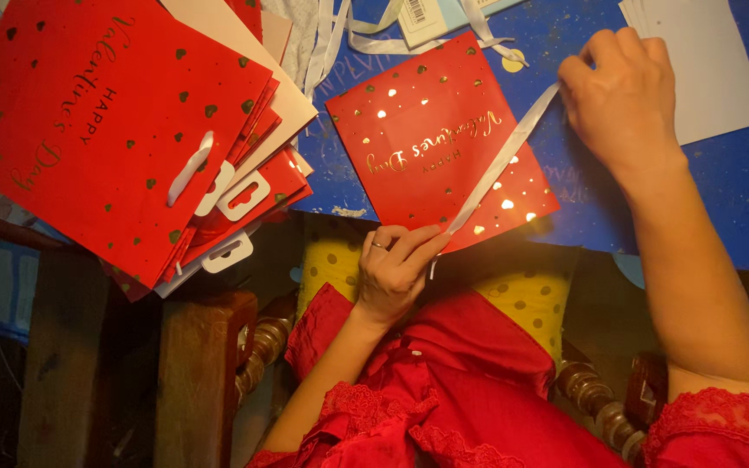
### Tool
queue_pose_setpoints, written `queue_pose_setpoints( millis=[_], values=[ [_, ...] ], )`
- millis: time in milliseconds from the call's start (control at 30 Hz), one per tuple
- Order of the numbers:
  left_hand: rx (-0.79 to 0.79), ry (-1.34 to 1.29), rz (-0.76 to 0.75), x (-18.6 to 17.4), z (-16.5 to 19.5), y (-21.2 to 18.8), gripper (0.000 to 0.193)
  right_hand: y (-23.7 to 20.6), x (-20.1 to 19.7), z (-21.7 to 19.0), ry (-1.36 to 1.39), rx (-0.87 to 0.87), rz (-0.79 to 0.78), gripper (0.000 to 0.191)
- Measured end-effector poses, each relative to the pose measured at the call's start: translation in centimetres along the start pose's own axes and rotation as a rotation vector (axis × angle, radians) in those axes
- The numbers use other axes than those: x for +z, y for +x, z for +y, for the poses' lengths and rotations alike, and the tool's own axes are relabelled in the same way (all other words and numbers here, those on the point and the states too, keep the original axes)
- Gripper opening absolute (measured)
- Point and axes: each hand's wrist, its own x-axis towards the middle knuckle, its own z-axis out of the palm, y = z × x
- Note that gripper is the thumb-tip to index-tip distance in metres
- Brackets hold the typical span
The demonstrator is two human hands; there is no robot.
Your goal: The person assembles red Valentine's Day gift bags by folding the flat cardboard into shape, inserting white ribbon handles through the side slots, and adjusting the ribbons. The person handles multiple bags one at a time and stacks the finished bags on the table.
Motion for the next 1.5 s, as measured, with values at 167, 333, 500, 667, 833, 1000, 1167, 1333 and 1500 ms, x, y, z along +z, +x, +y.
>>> queue_pose_setpoints(
  millis=[167, 333, 500, 667, 833, 1000, 1167, 1333, 1500],
  values=[
    [0.007, 0.014, 0.003, 0.1, 0.1, 0.0, 0.034, -1.2, -0.6, 1.4, 0.010, 0.102, 0.028, 0.005],
    [0.034, 0.061, 0.006, -0.2, -0.1, 0.2, 0.039, -0.5, -4.2, 1.9, 0.181, 0.258, -0.012, 0.003],
    [0.015, 0.054, 0.030, -0.7, -0.6, 0.2, 0.038, 0.5, -7.1, -0.3, 0.706, 0.587, -0.279, 0.013],
    [-0.003, 0.066, 0.039, -0.6, -0.7, 0.1, 0.036, 0.1, -7.3, -6.6, 0.850, 0.605, -0.331, 0.017],
    [0.001, 0.080, 0.041, -0.6, -0.7, -0.1, 0.035, -1.0, -8.4, -10.2, 0.757, 0.544, -0.299, 0.014],
    [-0.018, 0.086, 0.051, -0.2, -0.5, -0.3, 0.032, -1.4, -9.5, -11.0, 0.724, 0.561, -0.237, 0.010],
    [-0.017, 0.098, 0.044, 0.0, -0.5, -0.4, 0.034, -1.0, -9.3, -11.9, 0.894, 0.633, -0.273, 0.011],
    [-0.011, 0.092, 0.046, 0.0, -0.4, -0.5, 0.034, -1.0, -9.2, -12.4, 0.967, 0.688, -0.322, 0.012],
    [-0.011, 0.097, 0.058, 0.1, -0.5, -0.4, 0.034, -1.1, -8.8, -12.6, 0.772, 0.435, -0.189, 0.013]
  ],
)
